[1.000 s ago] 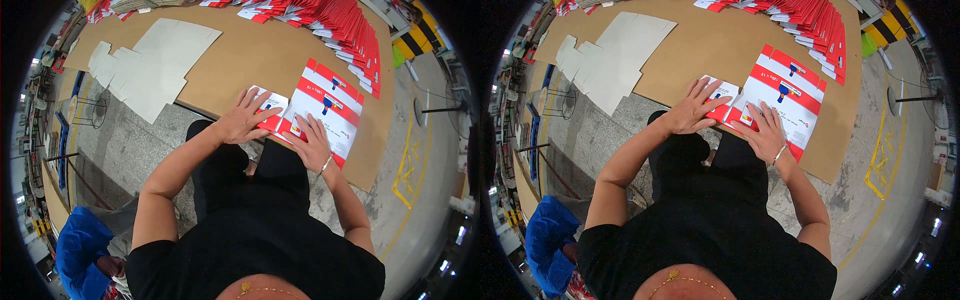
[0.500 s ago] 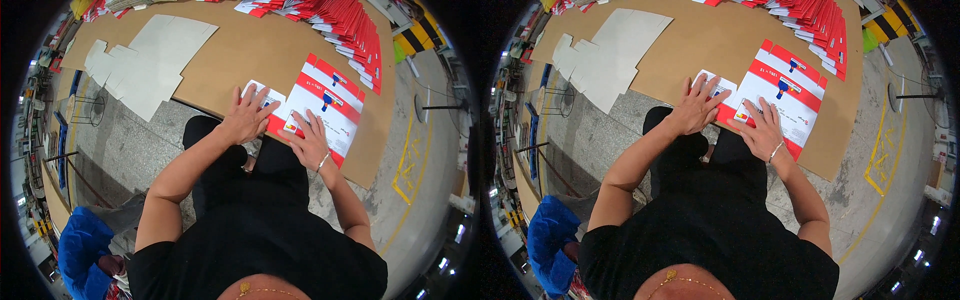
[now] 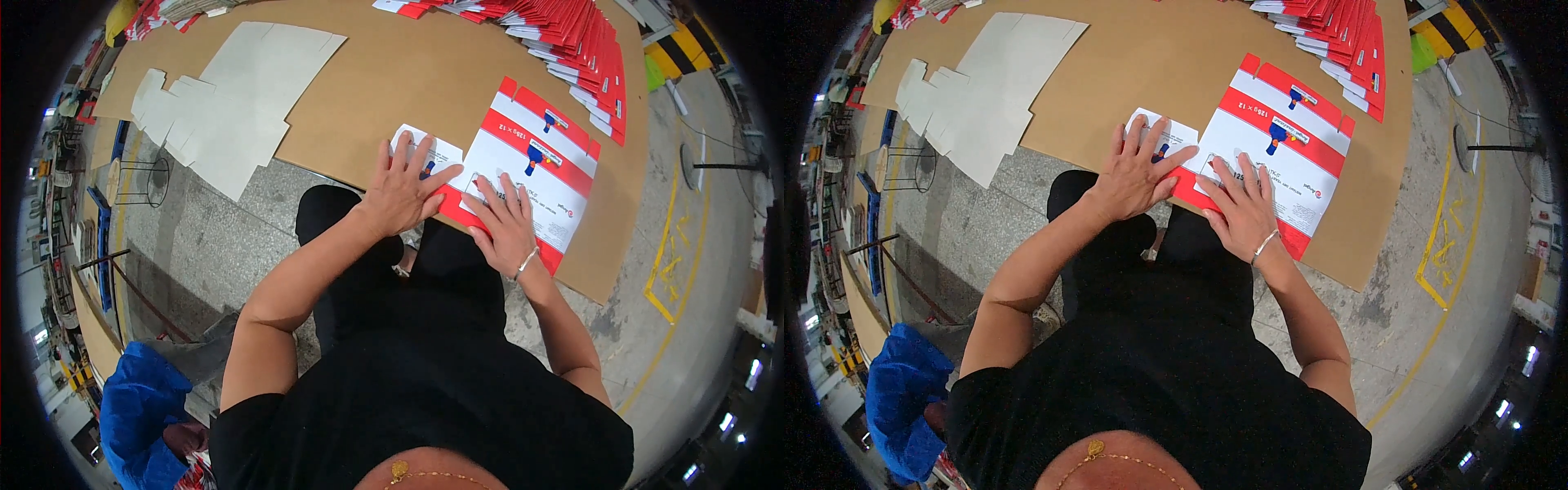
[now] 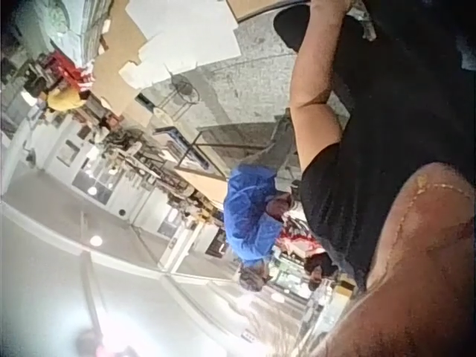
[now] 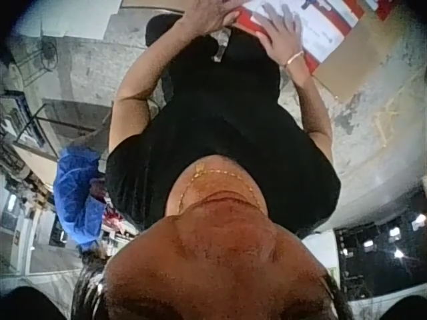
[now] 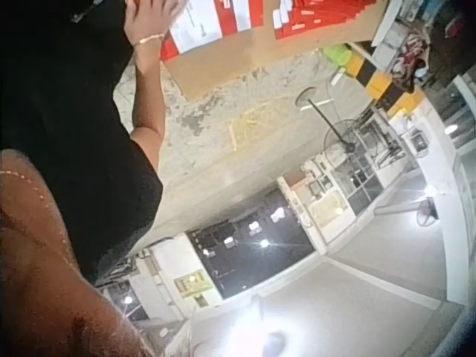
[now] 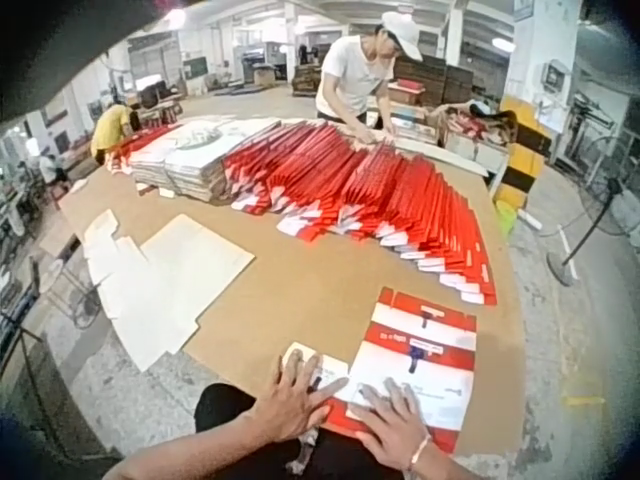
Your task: Sort and fold paper packaging or cardstock items at a industrial workbench.
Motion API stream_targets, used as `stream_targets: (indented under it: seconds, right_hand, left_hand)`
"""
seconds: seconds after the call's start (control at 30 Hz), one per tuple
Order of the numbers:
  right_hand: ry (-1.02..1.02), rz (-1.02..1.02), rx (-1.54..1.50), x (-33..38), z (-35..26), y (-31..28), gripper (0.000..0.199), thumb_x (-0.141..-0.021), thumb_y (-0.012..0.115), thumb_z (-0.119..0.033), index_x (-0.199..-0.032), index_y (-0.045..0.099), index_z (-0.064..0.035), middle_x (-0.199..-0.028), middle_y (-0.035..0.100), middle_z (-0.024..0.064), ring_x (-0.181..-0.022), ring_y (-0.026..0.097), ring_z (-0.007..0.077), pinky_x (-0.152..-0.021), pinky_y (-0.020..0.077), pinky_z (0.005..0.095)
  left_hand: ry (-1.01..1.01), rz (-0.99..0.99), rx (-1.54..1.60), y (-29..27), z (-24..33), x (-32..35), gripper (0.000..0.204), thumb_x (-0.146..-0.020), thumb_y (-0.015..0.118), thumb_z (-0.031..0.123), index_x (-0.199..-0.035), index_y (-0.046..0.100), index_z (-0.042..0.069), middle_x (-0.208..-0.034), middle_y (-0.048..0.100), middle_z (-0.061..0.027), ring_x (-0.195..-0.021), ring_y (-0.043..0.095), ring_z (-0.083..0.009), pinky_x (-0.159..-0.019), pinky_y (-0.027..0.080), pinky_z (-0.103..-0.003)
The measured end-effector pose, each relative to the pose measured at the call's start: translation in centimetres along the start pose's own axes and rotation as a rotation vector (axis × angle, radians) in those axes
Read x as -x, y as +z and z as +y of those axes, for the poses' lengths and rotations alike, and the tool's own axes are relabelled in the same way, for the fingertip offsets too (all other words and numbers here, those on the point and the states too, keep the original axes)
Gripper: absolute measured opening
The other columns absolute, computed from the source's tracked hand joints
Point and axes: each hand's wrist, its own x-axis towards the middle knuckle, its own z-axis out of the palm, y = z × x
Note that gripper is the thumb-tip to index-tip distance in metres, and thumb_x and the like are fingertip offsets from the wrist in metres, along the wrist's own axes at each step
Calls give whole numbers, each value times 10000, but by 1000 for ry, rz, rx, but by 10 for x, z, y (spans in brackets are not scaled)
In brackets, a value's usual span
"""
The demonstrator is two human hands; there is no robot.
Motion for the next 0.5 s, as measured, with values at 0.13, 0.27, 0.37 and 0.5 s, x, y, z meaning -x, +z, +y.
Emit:
stream_targets:
  seconds: [0.13,0.27,0.37,0.5]
  right_hand:
    - [13,11,1,-1,-3,-1,513,-906,627,-303,-1403,519,-231,-1550,360,77,-1457,216,389,-1154,156,596]
    - [15,16,5,-1,1,3,517,-904,629,-301,-1404,520,-233,-1547,364,79,-1456,216,389,-1151,157,599]
    - [23,9,-4,0,1,3,515,-904,628,-294,-1404,522,-232,-1545,367,80,-1454,216,393,-1152,150,598]
    - [-12,16,-5,-1,-2,1,514,-902,628,-289,-1402,527,-229,-1551,354,80,-1451,212,400,-1153,139,597]
  left_hand:
    - [-53,-1,-107,4,16,-14,550,-927,550,442,-1452,440,317,-1459,378,-236,-1268,361,-528,-1035,290,-655]
    - [-105,29,-131,5,22,-13,543,-923,577,439,-1431,469,282,-1434,401,-236,-1243,380,-535,-999,338,-652]
    - [-69,42,-67,-3,28,6,553,-914,587,473,-1419,483,270,-1434,397,-237,-1243,383,-530,-1000,351,-642]
    - [-99,12,-123,-7,36,1,591,-889,586,544,-1401,502,263,-1397,420,-230,-1210,405,-517,-980,383,-600]
